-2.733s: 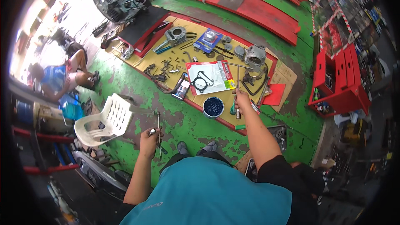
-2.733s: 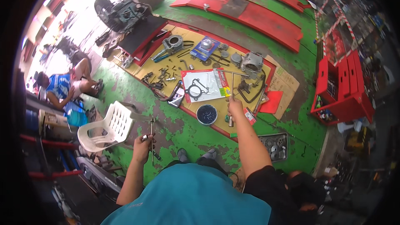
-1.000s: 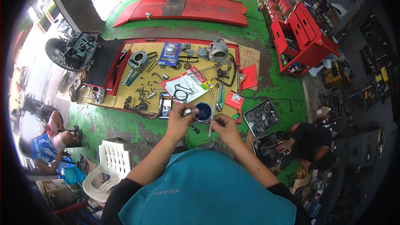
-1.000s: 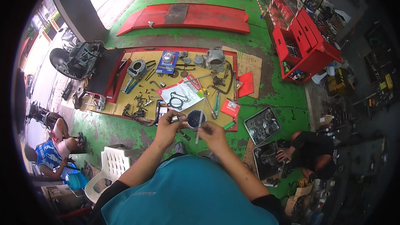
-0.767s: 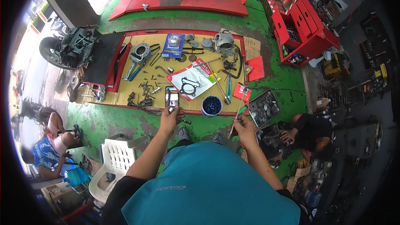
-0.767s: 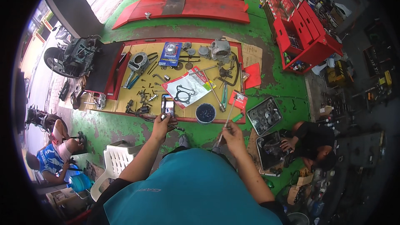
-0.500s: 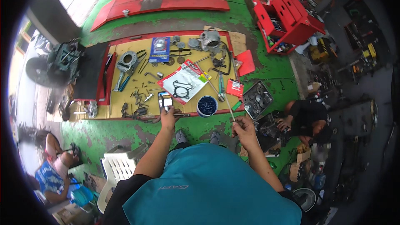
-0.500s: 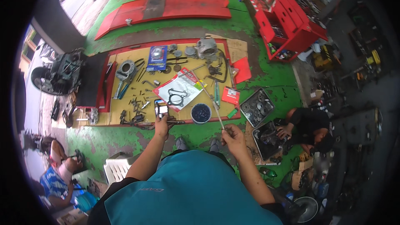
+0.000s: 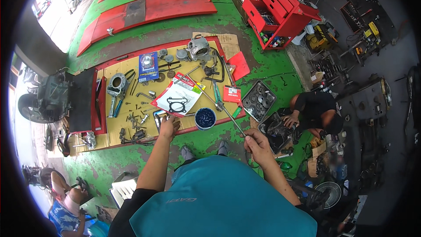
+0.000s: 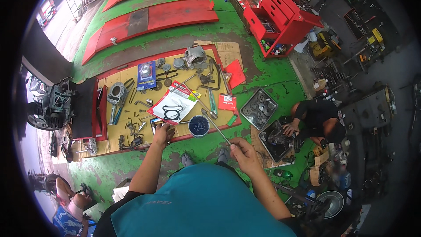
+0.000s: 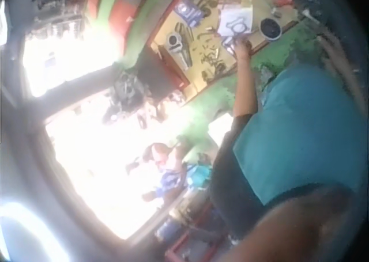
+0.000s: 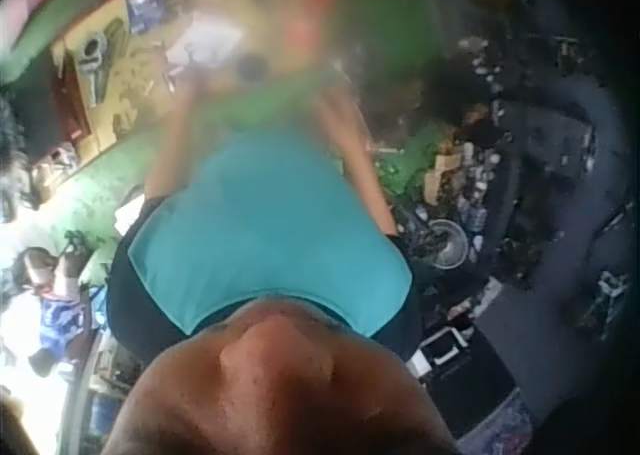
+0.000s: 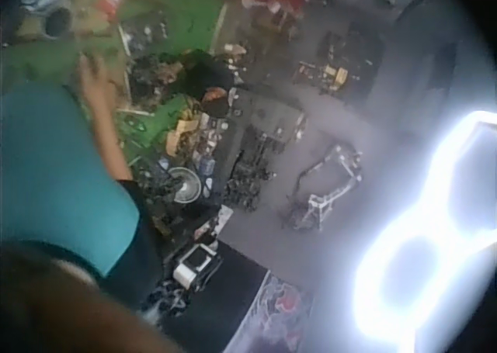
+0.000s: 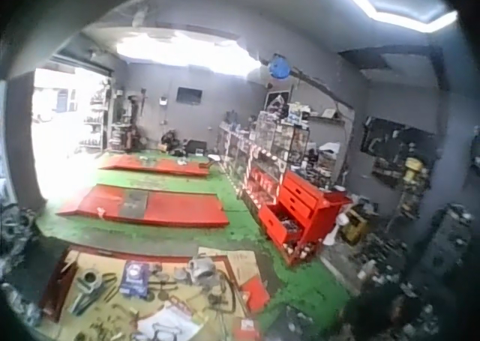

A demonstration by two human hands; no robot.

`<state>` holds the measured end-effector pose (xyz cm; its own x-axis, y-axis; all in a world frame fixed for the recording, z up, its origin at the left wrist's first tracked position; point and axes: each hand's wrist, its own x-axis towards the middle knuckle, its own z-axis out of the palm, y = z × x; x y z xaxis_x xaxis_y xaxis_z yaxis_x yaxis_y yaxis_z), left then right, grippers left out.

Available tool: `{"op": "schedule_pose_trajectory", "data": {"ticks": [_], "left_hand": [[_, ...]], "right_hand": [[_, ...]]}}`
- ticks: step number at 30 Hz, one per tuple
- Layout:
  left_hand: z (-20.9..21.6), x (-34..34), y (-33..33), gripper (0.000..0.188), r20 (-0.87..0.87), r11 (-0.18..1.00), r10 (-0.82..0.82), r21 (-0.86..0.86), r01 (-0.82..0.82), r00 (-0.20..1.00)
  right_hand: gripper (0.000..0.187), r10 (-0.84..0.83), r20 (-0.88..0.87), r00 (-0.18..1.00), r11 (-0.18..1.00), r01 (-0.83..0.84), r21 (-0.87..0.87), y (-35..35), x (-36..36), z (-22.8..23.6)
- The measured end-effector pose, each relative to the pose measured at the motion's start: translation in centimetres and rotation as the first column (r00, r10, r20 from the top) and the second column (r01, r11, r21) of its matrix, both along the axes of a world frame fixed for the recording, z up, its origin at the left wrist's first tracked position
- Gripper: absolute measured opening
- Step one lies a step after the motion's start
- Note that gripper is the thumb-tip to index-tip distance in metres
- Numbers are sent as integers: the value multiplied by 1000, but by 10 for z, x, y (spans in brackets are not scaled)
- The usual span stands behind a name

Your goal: The person retrieves a socket wrench from a red tool chest and uses it to tighten bolts on a metal bracket clamped in a vise. They repeatedly adjust the tool and the bracket, working on the assembly in a cluttered workshop environment.

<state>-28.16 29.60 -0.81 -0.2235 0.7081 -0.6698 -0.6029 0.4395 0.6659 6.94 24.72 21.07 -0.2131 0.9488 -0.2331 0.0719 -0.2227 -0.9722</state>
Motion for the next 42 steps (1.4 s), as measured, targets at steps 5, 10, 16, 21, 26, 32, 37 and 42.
{"op": "schedule_pose_trajectory", "data": {"ticks": [5,10,16,21,26,32,37,42], "left_hand": [[72,0,-12,48,-83,989,-151,-10,151,985],[180,22,-14,37,-214,923,-289,198,331,933],[267,65,-18,33,-212,676,-279,650,348,937],[279,73,-13,31,-150,699,-227,663,268,962],[277,75,-9,28,-112,717,-157,670,191,981],[276,65,-4,20,-81,750,1,660,52,997],[257,39,-21,13,-342,755,-168,559,344,924],[221,17,-60,19,-331,736,-465,370,567,821]], "right_hand": [[26,73,-37,997,997,-72,34,11,-6,16],[23,161,-99,982,987,-161,9,22,-16,26],[26,269,-68,961,962,-266,55,32,-29,37],[28,319,-68,945,945,-311,101,37,-28,50],[30,361,-84,929,932,-357,63,39,-26,63],[27,341,-17,940,939,-340,44,49,-13,58],[22,188,-32,982,982,-187,20,54,-6,37],[20,205,62,977,977,-208,42,57,-8,29]]}}
